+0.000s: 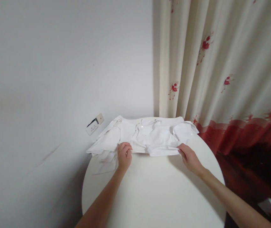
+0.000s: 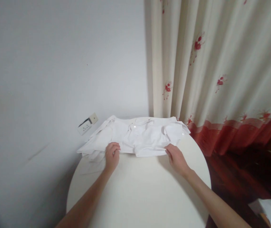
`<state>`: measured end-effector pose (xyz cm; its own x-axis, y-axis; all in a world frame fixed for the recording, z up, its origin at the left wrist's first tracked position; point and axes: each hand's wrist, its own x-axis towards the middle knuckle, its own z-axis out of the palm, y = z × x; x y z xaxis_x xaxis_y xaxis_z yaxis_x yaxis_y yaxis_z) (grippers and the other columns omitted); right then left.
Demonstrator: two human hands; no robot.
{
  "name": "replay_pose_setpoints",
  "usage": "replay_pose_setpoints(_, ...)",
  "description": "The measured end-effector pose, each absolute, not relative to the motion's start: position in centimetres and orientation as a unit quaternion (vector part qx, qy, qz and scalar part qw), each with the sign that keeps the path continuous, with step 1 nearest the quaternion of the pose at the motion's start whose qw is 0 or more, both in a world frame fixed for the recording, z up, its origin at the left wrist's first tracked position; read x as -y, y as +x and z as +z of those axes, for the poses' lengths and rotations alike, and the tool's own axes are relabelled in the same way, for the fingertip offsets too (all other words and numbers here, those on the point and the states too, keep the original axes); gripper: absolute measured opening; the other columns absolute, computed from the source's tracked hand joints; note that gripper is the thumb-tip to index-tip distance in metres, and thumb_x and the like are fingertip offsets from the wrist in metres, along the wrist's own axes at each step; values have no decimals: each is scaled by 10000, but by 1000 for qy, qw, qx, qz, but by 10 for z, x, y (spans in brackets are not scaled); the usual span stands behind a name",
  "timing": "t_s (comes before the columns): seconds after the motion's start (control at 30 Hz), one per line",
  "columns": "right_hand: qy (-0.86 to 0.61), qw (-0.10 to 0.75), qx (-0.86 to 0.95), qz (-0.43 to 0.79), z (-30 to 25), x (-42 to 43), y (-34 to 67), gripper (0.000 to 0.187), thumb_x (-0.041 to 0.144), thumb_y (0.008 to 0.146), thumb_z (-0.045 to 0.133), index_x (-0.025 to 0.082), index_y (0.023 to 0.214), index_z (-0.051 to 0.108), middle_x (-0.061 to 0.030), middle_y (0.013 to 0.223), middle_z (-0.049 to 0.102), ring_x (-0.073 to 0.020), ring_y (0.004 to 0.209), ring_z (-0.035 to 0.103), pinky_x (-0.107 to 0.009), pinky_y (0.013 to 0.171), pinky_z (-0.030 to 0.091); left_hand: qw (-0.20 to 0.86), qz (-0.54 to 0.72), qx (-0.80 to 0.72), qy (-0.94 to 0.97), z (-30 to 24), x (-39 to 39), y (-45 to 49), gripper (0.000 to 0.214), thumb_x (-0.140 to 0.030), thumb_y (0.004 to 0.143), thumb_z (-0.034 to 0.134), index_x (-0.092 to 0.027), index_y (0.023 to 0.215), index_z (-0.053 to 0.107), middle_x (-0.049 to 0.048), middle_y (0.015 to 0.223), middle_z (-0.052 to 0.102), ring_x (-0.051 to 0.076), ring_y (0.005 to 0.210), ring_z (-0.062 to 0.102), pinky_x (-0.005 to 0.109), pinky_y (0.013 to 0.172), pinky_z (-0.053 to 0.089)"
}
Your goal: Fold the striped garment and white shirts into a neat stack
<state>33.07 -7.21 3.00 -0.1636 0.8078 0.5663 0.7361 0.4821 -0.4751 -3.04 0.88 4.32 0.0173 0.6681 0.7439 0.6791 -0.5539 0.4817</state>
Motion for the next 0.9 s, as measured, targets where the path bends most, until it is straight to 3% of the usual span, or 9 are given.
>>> replay_pose_setpoints(0.1,-476,376,792,68,30,96,329,266,249,1027,364,219,1014,628,-82,947,650,-229,908,593,-355,830,470,-10,-531,472,-704,50,-12,-33,210,-108,750,421,-237,637,541,56,848,634,228,918,627,394,906,504)
replay_pose_setpoints(0.17,-465,343,813,77,25,109,325,256,215,1014,378,220,992,632,-78,942,653,-229,904,593,-356,820,466,-52,-513,460,-723,55,-8,-33,213,-129,774,427,-233,740,610,61,909,666,231,972,633,398,953,498)
replay_pose_setpoints(0.3,-467,304,825,99,10,124,317,253,164,992,379,211,941,622,-73,924,652,-231,902,597,-377,837,465,-248,-304,397,-830,57,23,-27,323,-274,882,550,-253,1180,674,70,1214,693,242,1164,613,398,1065,443)
replay_pose_setpoints(0.4,-479,303,815,119,4,126,313,272,169,1001,357,205,901,608,-68,891,651,-228,880,603,-394,838,470,-280,-157,348,-881,46,53,-17,671,-336,771,786,-339,1401,557,56,1398,605,275,1292,535,479,1184,283)
replay_pose_setpoints(0.47,-482,308,810,127,5,125,310,281,180,1007,349,205,909,611,-72,895,658,-230,882,605,-399,839,472,-231,-136,361,-893,39,66,-9,640,-313,762,819,-377,1358,597,42,1317,647,284,1258,543,548,1196,189)
replay_pose_setpoints(0.57,-477,314,810,130,16,126,307,283,197,1016,351,208,921,618,-74,894,660,-229,873,606,-389,830,472,-168,-138,385,-897,40,71,-1,219,-262,868,724,-338,1072,750,28,1081,710,253,1118,593,565,1168,174)
replay_pose_setpoints(0.63,-469,307,818,129,27,130,303,276,201,1015,359,216,910,614,-71,890,653,-226,850,603,-372,798,469,-160,-148,384,-897,49,73,-4,106,-265,905,685,-311,945,773,28,1047,711,238,1085,599,550,1168,163)
replay_pose_setpoints(0.77,-454,283,831,152,53,157,291,239,233,1015,392,245,930,615,-74,931,654,-232,862,603,-361,777,457,-189,-185,390,-882,68,93,-23,129,-362,935,665,-296,947,775,36,1031,715,223,1043,618,478,1163,224)
replay_pose_setpoints(0.9,-404,217,850,258,66,193,271,241,304,998,477,254,833,645,-34,813,666,-199,758,610,-318,713,441,-294,-88,352,-884,68,132,-51,255,-475,899,694,-261,782,765,12,765,712,206,826,665,374,958,437)
